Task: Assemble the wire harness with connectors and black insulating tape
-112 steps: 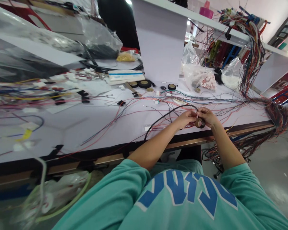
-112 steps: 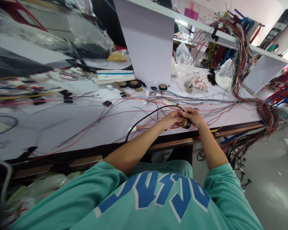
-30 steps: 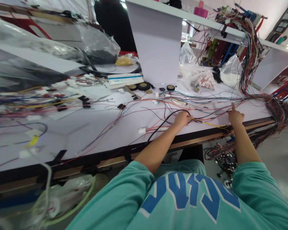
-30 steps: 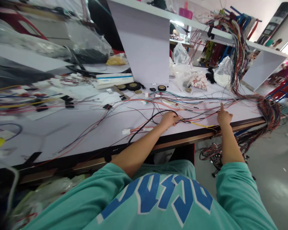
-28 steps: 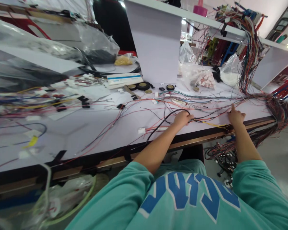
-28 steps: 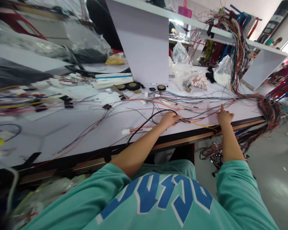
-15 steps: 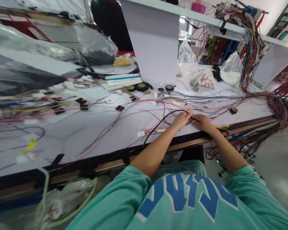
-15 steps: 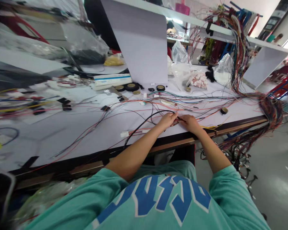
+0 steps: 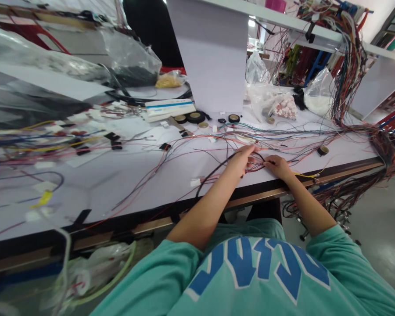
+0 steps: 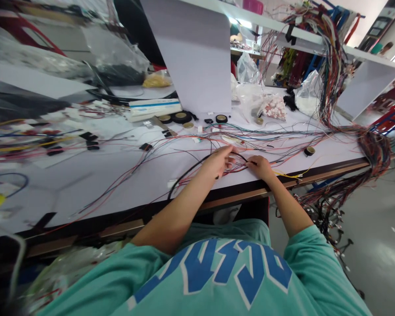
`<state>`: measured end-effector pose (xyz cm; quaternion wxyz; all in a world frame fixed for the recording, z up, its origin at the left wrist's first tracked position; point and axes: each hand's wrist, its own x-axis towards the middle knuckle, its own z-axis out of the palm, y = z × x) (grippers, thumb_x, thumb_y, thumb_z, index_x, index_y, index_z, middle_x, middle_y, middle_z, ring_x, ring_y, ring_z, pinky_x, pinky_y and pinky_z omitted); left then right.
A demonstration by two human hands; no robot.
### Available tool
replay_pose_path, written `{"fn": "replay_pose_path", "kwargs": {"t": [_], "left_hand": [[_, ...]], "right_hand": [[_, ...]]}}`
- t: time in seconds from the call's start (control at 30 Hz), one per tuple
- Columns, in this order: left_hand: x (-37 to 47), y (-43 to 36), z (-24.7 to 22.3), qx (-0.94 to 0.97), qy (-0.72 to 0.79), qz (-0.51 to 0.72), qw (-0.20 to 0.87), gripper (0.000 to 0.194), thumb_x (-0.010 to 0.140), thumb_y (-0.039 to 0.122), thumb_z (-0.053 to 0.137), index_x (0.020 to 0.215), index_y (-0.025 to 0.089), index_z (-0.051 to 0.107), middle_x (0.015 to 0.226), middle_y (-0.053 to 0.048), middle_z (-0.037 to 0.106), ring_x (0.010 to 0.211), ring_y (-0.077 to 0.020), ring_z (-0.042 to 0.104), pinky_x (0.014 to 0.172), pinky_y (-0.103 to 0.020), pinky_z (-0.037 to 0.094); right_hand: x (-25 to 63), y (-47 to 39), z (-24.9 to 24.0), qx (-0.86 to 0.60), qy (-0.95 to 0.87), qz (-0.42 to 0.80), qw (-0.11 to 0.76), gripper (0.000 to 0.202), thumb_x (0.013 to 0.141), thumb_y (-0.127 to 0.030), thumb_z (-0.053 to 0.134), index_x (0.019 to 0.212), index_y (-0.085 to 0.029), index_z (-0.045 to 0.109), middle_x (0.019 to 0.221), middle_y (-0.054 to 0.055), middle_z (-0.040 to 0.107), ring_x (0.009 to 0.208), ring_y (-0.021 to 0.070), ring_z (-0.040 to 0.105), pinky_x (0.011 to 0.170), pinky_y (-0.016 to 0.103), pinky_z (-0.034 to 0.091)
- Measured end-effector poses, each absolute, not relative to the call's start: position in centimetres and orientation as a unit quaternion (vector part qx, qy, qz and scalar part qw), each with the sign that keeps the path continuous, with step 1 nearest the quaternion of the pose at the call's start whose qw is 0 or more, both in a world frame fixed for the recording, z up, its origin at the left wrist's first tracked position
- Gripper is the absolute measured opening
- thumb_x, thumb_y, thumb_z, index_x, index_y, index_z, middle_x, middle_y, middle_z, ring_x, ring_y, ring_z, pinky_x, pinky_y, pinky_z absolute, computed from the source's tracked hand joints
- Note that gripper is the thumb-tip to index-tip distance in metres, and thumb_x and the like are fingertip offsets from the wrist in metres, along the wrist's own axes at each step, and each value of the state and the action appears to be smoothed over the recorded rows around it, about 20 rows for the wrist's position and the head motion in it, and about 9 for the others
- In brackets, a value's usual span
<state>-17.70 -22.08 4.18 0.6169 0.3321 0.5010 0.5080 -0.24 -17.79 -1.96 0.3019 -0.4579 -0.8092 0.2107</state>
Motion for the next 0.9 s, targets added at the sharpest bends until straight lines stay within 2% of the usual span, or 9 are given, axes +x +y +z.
{"fn": "replay_pose_path", "kwargs": {"t": [0.13,0.3,0.4,0.5,0.6,0.7,0.8,0.87,0.9], "left_hand": [[-21.8,-24.9,7.1,0.171,0.436,0.555,0.687,0.030,0.087,0.024,0.046,0.060,0.012,0.052,0.070,-0.004,0.061,0.050,-0.0066,0.054,0.044,-0.016,0.043],[-28.8,-29.2,9.4,0.044,0.461,0.650,0.602,0.048,0.094,0.024,0.029,0.049,0.014,0.041,0.055,-0.003,0.054,0.047,-0.0051,0.050,0.038,-0.010,0.042],[-31.9,-31.4,9.3,0.016,0.483,0.664,0.570,0.048,0.095,0.023,0.023,0.052,0.013,0.042,0.052,-0.004,0.053,0.042,-0.0039,0.045,0.033,-0.008,0.039],[-33.4,-32.9,8.5,0.022,0.501,0.670,0.547,0.043,0.094,0.013,0.021,0.063,0.009,0.050,0.059,-0.006,0.061,0.042,-0.0034,0.048,0.034,-0.007,0.041],[-33.9,-33.8,7.3,0.027,0.505,0.654,0.563,0.040,0.092,0.007,0.019,0.072,0.008,0.053,0.061,-0.007,0.063,0.043,-0.0048,0.052,0.035,-0.007,0.042],[-34.7,-34.6,5.6,0.050,0.474,0.634,0.609,0.043,0.093,0.012,0.015,0.074,0.009,0.054,0.053,-0.005,0.058,0.035,-0.0044,0.045,0.030,-0.008,0.036],[-35.9,-35.2,3.5,0.178,0.436,0.565,0.678,0.031,0.091,0.023,0.033,0.074,0.012,0.057,0.048,-0.001,0.055,0.029,-0.0064,0.042,0.025,-0.012,0.031],[-36.4,-35.7,2.4,0.281,0.419,0.490,0.710,0.019,0.080,0.031,0.057,0.072,0.014,0.058,0.050,-0.001,0.059,0.031,-0.0092,0.047,0.027,-0.015,0.034],[-36.6,-35.9,2.0,0.321,0.419,0.455,0.717,0.021,0.073,0.033,0.067,0.072,0.014,0.059,0.053,-0.001,0.061,0.033,-0.0104,0.050,0.029,-0.016,0.037]], "right_hand": [[-0.1,-17.6,-2.1,-0.455,-0.810,0.225,0.294,0.008,0.072,-0.019,0.059,0.071,-0.019,0.067,0.074,0.001,0.067,0.072,0.0145,0.060,0.070,0.027,0.045],[0.3,-17.3,-2.2,-0.455,-0.816,0.217,0.282,0.009,0.073,-0.021,0.060,0.074,-0.020,0.069,0.077,0.002,0.068,0.074,0.0153,0.062,0.071,0.028,0.048],[0.5,-17.2,-2.0,-0.416,-0.846,0.195,0.272,0.010,0.074,-0.022,0.059,0.076,-0.020,0.069,0.079,0.003,0.068,0.076,0.0165,0.062,0.074,0.030,0.049],[0.7,-17.2,-1.7,-0.379,-0.868,0.178,0.268,0.014,0.076,-0.023,0.057,0.082,-0.021,0.070,0.082,0.004,0.069,0.080,0.0181,0.062,0.078,0.033,0.049],[0.9,-17.2,-1.7,-0.366,-0.872,0.175,0.274,0.017,0.075,-0.023,0.056,0.086,-0.021,0.070,0.083,0.004,0.069,0.081,0.0189,0.062,0.078,0.035,0.049],[1.2,-17.1,-1.8,-0.362,-0.867,0.190,0.284,0.014,0.074,-0.024,0.058,0.082,-0.021,0.069,0.081,0.004,0.068,0.079,0.0187,0.062,0.077,0.035,0.049],[1.5,-17.0,-1.9,-0.360,-0.862,0.194,0.299,0.012,0.074,-0.026,0.059,0.080,-0.023,0.069,0.082,0.004,0.068,0.081,0.0187,0.061,0.080,0.035,0.049],[1.6,-17.1,-1.8,-0.358,-0.866,0.180,0.301,0.012,0.075,-0.026,0.059,0.079,-0.023,0.070,0.084,0.004,0.067,0.084,0.0187,0.060,0.081,0.035,0.048],[1.5,-17.1,-1.8,-0.358,-0.869,0.166,0.298,0.013,0.075,-0.026,0.059,0.078,-0.023,0.071,0.084,0.004,0.067,0.084,0.0189,0.060,0.081,0.035,0.048]]}}
